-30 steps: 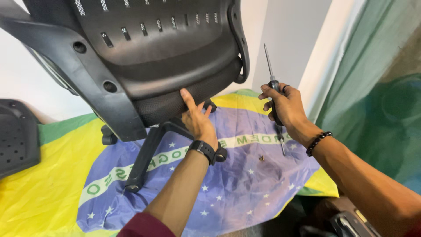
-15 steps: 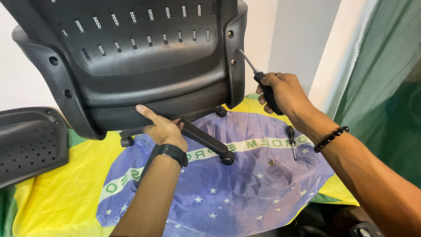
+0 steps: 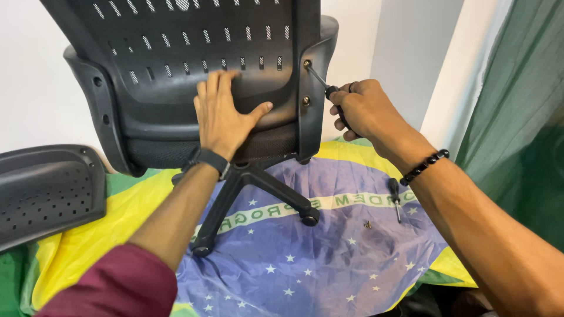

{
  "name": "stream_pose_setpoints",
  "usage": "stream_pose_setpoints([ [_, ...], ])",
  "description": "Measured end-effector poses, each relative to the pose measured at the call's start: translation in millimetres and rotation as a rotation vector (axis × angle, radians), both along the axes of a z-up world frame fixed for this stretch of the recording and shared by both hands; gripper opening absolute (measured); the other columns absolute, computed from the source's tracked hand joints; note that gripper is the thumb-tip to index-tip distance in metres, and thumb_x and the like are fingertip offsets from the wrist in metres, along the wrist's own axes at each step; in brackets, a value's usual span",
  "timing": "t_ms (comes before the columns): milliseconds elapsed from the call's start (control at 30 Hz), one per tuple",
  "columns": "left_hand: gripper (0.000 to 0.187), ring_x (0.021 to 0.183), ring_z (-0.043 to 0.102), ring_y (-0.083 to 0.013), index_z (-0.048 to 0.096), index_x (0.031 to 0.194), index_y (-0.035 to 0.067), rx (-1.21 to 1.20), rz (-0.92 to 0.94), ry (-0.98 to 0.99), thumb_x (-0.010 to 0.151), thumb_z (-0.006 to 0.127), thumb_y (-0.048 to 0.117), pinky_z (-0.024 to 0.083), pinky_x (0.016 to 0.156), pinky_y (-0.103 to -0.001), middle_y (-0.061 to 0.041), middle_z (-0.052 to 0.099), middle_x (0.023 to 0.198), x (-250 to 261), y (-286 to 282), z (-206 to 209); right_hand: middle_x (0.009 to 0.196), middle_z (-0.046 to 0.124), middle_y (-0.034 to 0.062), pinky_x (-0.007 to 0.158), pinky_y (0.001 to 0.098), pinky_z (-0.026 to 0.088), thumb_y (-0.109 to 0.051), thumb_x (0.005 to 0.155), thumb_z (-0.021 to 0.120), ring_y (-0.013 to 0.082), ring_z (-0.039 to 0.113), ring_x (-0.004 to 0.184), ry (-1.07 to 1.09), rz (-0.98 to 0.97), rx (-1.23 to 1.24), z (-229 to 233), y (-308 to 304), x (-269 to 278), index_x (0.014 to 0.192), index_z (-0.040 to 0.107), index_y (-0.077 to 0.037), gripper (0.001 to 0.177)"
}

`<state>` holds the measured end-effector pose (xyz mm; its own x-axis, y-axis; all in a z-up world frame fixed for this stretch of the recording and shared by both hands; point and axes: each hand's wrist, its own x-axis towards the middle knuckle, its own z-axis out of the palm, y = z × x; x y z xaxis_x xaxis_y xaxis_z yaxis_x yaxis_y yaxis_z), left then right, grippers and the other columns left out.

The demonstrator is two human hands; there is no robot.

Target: The person uses a screwdriver to tighten screws on the side of a black office chair, securing the armrest to the seat. The person works on both sides of the chair, tightening multiple screws in sequence.

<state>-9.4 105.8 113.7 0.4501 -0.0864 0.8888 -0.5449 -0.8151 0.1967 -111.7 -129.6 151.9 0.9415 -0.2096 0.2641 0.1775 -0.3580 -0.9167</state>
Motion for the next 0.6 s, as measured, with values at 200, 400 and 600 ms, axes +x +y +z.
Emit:
stream_pose_setpoints([
  [200,0.116,0.121,0.045,-0.0372,0.033,0.153,0.001,0.050,0.064,-0.290,0.069,0.097,0.049,0.040,0.100,-0.049,-0.018,0.040,0.145,21,22,24,0.083,0.063,0.0040,0.053,0.0308,0.051,-0.019,0.097,0.060,0.0130,0.060,0.064,0.028,0.001,-0.009,11,4,4,0.097,0.066,0.002,0.022],
  [400,0.113,0.119,0.049,-0.0361,0.028,0.160,0.005,-0.026,0.085,-0.292,0.076,0.096,0.039,0.044,0.095,-0.048,-0.016,0.040,0.142,27,38,41,0.084,0.067,0.0045,0.054,0.0307,0.051,-0.021,0.096,0.061,0.0128,0.061,0.065,0.008,-0.094,-0.101,13,8,0,0.095,0.068,0.000,0.022],
  [600,0.091,0.112,0.055,-0.0322,0.038,0.154,0.009,0.097,0.181,-0.228,0.081,0.090,0.025,0.047,0.088,-0.047,-0.013,0.045,0.132,27,57,61,0.081,0.065,0.0074,0.053,0.0311,0.048,-0.022,0.099,0.060,0.0143,0.058,0.064,0.037,-0.124,-0.093,18,17,-1,0.095,0.067,0.002,0.026],
])
